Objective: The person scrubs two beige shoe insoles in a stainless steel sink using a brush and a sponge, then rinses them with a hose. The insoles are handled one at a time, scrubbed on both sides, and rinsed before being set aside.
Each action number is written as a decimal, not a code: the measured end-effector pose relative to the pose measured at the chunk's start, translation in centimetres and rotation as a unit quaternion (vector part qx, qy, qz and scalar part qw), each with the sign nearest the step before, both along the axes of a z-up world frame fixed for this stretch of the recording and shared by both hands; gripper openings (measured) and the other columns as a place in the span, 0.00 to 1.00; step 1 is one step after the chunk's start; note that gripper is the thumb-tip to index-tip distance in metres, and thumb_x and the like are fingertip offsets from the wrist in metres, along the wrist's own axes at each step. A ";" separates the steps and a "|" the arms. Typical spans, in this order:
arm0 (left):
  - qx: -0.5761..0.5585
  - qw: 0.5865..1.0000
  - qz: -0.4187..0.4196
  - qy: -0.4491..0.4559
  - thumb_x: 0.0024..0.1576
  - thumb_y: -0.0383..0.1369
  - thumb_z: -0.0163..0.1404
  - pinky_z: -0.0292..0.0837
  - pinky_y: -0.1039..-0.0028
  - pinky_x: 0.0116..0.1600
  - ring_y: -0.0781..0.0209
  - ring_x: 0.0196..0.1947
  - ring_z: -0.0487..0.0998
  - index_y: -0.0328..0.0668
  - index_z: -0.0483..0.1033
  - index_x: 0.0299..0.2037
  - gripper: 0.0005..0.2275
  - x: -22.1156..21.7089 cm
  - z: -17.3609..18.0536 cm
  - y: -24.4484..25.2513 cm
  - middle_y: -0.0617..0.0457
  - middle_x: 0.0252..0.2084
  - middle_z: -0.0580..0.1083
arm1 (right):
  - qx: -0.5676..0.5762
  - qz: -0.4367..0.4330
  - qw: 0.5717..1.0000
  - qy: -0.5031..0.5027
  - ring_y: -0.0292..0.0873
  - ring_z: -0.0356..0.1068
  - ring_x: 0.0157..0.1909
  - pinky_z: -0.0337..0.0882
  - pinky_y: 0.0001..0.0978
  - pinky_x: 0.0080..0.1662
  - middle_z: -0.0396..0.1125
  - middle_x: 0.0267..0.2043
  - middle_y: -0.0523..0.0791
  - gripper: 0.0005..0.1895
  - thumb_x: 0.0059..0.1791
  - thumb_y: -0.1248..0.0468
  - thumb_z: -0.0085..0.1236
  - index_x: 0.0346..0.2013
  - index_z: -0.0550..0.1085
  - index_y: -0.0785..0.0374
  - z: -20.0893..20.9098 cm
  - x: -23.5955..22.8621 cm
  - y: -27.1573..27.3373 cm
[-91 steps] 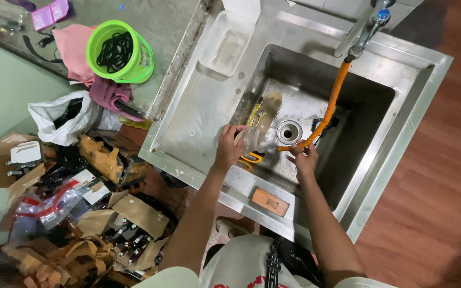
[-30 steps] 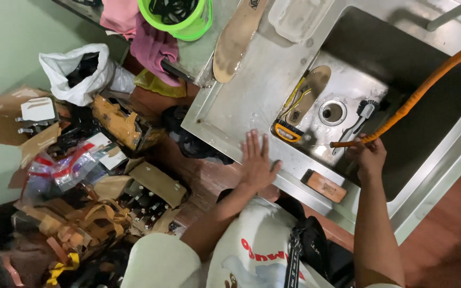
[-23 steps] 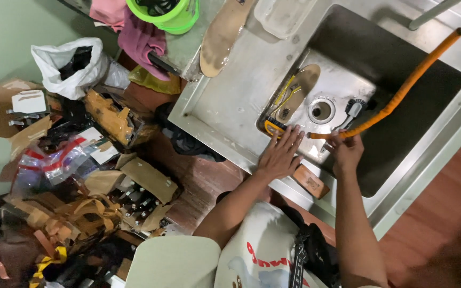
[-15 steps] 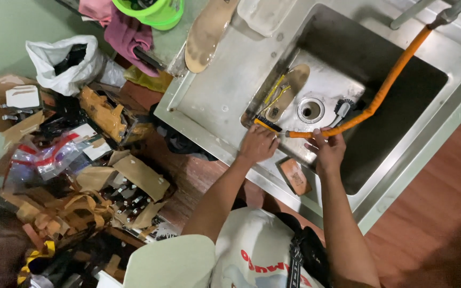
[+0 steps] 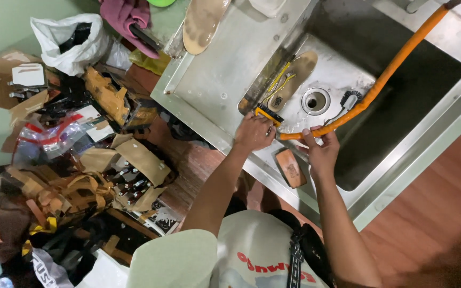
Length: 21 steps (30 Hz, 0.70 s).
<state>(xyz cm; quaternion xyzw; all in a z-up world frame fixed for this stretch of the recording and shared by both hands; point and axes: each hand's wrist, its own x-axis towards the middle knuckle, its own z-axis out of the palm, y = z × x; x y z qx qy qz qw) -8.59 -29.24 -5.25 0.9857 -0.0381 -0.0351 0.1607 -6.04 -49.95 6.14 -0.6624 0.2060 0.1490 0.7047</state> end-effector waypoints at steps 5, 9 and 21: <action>-0.013 1.000 0.004 -0.026 0.62 0.44 0.44 0.66 0.60 0.54 0.51 0.36 0.85 0.50 0.79 0.29 0.14 0.0 0.0 0.1 0.52 0.29 0.80 | -0.004 0.000 1.000 0.015 0.46 0.81 0.35 0.86 0.38 0.36 0.64 0.39 0.44 0.11 0.55 0.67 0.66 0.49 0.73 0.64 0.9 -0.4 0.0; -0.020 0.998 0.009 -0.056 0.60 0.43 0.46 0.66 0.62 0.52 0.52 0.34 0.84 0.51 0.77 0.26 0.13 -0.1 -0.7 0.2 0.53 0.27 0.79 | -0.012 0.002 1.000 0.010 0.47 0.81 0.36 0.87 0.39 0.37 0.64 0.40 0.44 0.11 0.55 0.67 0.66 0.49 0.73 0.63 0.8 -0.5 0.0; -0.088 0.994 0.020 -0.068 0.70 0.36 0.46 0.61 0.55 0.73 0.46 0.72 0.67 0.47 0.72 0.64 0.14 -2.3 3.9 4.0 0.48 0.67 0.69 | 0.037 0.007 0.999 0.006 0.46 0.81 0.36 0.87 0.38 0.36 0.62 0.41 0.44 0.13 0.55 0.66 0.66 0.51 0.73 0.65 0.6 -0.1 3.8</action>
